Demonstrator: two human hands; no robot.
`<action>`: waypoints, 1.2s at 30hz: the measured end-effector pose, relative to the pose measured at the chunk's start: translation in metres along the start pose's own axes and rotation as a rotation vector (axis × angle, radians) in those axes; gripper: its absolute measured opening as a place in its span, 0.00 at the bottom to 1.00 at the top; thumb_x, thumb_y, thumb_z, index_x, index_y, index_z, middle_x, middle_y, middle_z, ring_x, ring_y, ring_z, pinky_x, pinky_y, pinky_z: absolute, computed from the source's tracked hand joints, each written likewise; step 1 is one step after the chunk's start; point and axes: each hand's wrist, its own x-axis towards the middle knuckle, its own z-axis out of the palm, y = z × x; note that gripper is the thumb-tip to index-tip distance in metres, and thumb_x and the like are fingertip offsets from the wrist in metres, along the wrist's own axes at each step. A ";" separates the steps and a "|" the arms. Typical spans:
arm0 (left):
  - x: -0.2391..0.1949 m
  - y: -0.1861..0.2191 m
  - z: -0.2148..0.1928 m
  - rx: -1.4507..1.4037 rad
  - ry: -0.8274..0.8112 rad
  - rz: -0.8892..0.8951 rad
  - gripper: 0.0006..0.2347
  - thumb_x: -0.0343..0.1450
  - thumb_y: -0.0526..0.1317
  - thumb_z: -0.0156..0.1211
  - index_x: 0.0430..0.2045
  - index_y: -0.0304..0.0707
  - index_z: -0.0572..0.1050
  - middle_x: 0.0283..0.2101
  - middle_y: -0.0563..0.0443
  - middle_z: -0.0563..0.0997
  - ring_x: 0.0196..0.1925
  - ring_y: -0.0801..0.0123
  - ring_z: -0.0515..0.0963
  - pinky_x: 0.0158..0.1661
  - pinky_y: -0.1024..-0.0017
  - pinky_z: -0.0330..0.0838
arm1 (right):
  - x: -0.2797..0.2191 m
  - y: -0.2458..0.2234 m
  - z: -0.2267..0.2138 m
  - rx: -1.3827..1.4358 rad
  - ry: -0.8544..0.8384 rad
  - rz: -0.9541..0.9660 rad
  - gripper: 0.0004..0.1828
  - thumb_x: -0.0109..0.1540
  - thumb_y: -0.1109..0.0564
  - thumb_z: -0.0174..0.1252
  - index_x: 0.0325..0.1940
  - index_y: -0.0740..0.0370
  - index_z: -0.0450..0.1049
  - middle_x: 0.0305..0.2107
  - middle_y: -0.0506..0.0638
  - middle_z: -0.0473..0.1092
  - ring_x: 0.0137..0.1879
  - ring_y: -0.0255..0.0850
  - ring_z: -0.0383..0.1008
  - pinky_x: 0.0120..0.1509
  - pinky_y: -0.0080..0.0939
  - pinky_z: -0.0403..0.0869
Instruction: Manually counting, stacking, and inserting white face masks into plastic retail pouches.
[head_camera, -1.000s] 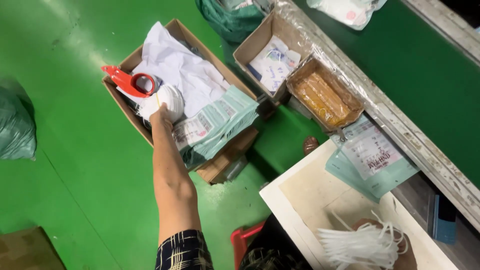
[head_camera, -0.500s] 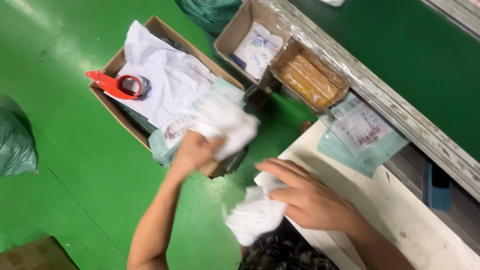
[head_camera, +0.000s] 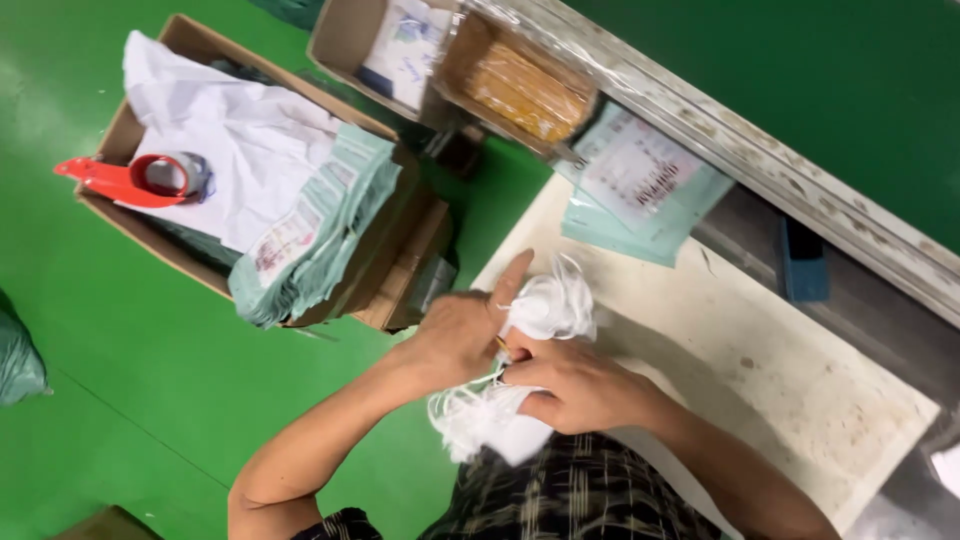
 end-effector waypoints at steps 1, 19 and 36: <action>0.001 0.003 0.003 0.064 0.082 0.091 0.47 0.59 0.31 0.64 0.73 0.33 0.40 0.26 0.36 0.79 0.30 0.42 0.79 0.34 0.51 0.71 | -0.008 0.003 -0.003 0.162 -0.073 -0.009 0.10 0.55 0.61 0.64 0.38 0.68 0.78 0.47 0.58 0.66 0.54 0.53 0.70 0.58 0.52 0.68; -0.004 -0.067 0.044 0.046 -0.239 -0.082 0.24 0.64 0.35 0.67 0.56 0.41 0.73 0.44 0.40 0.84 0.49 0.49 0.84 0.52 0.56 0.76 | -0.123 0.090 -0.030 1.051 0.671 -0.036 0.14 0.58 0.59 0.67 0.47 0.62 0.75 0.39 0.50 0.73 0.43 0.38 0.77 0.42 0.38 0.80; 0.048 0.000 0.133 -0.520 0.174 0.104 0.42 0.63 0.47 0.71 0.69 0.36 0.52 0.70 0.35 0.62 0.73 0.43 0.61 0.72 0.54 0.54 | -0.100 0.123 0.064 -0.009 0.412 0.277 0.43 0.47 0.45 0.73 0.64 0.61 0.70 0.60 0.58 0.67 0.55 0.49 0.73 0.57 0.48 0.77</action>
